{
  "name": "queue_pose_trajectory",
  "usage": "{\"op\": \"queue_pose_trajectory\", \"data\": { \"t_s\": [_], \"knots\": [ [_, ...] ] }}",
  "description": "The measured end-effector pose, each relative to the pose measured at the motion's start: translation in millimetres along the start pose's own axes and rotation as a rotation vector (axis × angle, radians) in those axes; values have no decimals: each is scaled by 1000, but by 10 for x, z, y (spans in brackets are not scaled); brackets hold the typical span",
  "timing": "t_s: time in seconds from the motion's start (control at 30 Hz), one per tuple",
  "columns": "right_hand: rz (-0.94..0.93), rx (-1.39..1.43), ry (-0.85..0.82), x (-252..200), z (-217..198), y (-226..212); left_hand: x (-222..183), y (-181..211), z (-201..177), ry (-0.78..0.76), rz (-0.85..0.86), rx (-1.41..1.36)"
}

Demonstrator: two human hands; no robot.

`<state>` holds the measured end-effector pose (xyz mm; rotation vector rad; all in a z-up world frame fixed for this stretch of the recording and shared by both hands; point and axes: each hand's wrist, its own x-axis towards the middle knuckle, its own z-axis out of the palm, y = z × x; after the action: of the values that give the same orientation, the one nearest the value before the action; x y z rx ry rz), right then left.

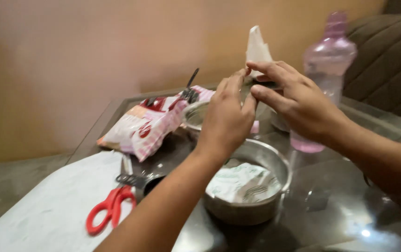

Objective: Preparing a small baking pan by lining it with parchment paper and greasing the interior with oil or ghee.

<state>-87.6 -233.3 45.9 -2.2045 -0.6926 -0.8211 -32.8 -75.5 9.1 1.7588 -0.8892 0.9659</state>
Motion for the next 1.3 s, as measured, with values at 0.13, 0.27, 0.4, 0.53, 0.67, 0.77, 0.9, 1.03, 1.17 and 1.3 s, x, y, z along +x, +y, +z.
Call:
{"op": "queue_pose_trajectory", "data": {
  "t_s": [0.13, 0.27, 0.4, 0.53, 0.67, 0.77, 0.9, 1.03, 1.17, 1.3],
  "knots": [
    [-42, -129, 89, -286, -376, -139, -38, 461, 205, -10, 34, -142],
    [-109, -368, 231, -630, -777, -175, -50, 857, 506, 11, 185, -126],
    [-150, -687, 399, -912, -1150, -83, -69, 1227, 910, 6, 292, -174],
    [-114, -795, 464, -1173, -1463, 287, -142, 1503, 1418, -27, 282, -285],
    [-13, -890, 450, -1363, -1701, 629, -115, 1681, 1806, -171, 120, -354],
    [97, -937, 415, -1464, -1752, 855, -166, 1564, 2151, -224, 68, -270],
    [245, -774, 377, -1487, -1796, 1016, -293, 1311, 2491, -233, 135, -39],
    [308, -587, 383, -1457, -1858, 1179, -250, 1398, 2403, -397, -21, -154],
    [456, -365, 479, -1437, -1864, 1288, -186, 1377, 2495, -494, -229, -312],
    [434, -233, 523, -1454, -1860, 1414, -192, 1311, 2692, -453, -370, -440]
  ]
}}
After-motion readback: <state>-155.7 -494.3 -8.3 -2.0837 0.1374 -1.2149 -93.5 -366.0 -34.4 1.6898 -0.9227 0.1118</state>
